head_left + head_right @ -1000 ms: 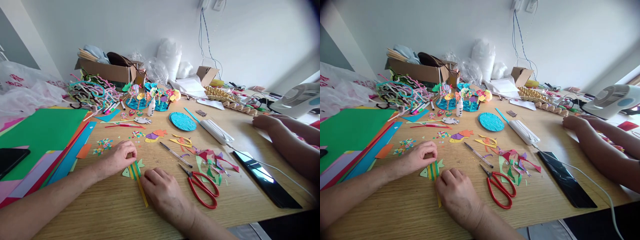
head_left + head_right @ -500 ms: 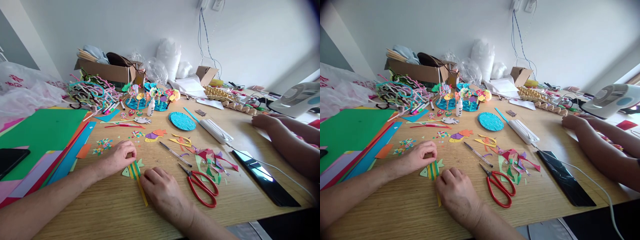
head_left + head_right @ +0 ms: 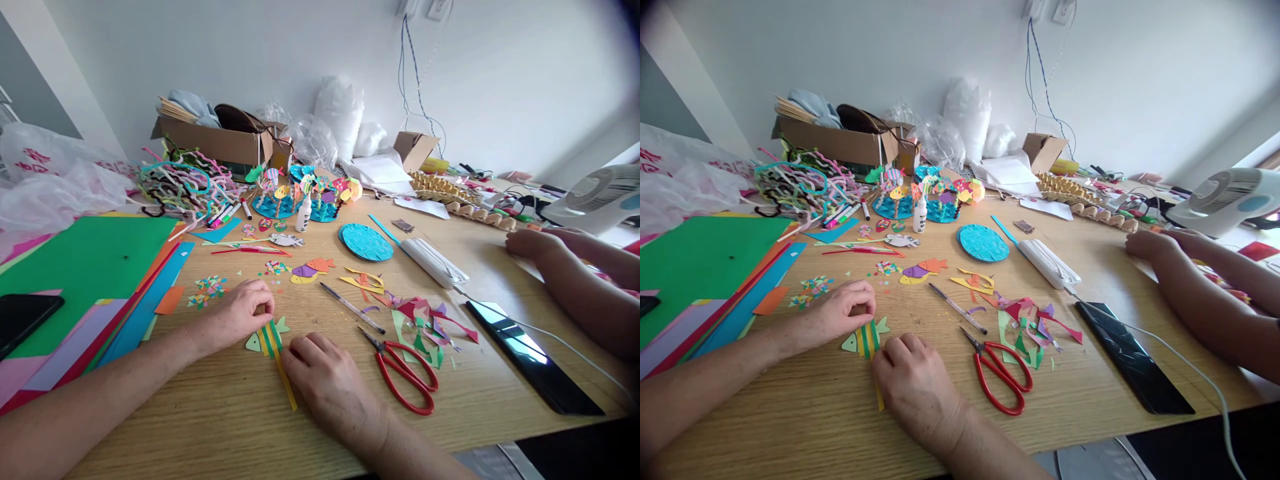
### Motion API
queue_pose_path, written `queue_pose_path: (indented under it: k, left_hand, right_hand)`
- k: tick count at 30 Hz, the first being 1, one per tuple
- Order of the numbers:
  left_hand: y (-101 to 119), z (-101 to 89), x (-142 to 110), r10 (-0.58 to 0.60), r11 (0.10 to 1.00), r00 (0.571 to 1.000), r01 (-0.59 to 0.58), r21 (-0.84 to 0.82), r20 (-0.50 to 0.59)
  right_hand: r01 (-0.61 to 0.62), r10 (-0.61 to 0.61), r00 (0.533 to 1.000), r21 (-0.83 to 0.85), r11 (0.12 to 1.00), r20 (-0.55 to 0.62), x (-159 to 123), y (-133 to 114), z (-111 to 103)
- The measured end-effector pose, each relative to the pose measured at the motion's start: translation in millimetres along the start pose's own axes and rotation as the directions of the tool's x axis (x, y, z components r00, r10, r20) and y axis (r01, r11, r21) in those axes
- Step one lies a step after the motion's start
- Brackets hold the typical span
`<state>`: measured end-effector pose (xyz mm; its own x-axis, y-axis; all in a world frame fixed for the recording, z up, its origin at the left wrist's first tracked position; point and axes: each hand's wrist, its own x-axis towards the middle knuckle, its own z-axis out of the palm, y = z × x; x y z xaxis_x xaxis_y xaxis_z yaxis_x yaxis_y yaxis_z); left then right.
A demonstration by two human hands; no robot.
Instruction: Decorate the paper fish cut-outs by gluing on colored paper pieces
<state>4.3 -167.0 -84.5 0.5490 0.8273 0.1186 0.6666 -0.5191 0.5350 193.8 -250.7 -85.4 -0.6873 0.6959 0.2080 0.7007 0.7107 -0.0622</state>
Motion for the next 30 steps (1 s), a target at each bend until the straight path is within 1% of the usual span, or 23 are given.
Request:
queue_pose_path:
  k: [8, 12, 30]
  left_hand:
    - [-1.4, 0.3, 0.2, 0.014, 1.0, 1.0, -0.014, -0.001, -0.002]
    - [-1.7, 0.7, -0.3, 0.021, 1.0, 1.0, -0.021, -0.009, -0.012]
    - [1.0, 0.0, 0.2, 0.011, 1.0, 1.0, -0.01, 0.023, -0.01]
  right_hand:
    - [-0.001, 0.001, 1.0, -0.003, 1.0, 0.001, 0.8, -0.2, -0.4]
    - [-0.014, 0.014, 1.0, -0.003, 1.0, 0.02, 0.8, -0.7, -1.0]
    - [-0.028, 0.028, 0.999, 0.0, 1.0, 0.02, 0.6, -1.7, -1.4]
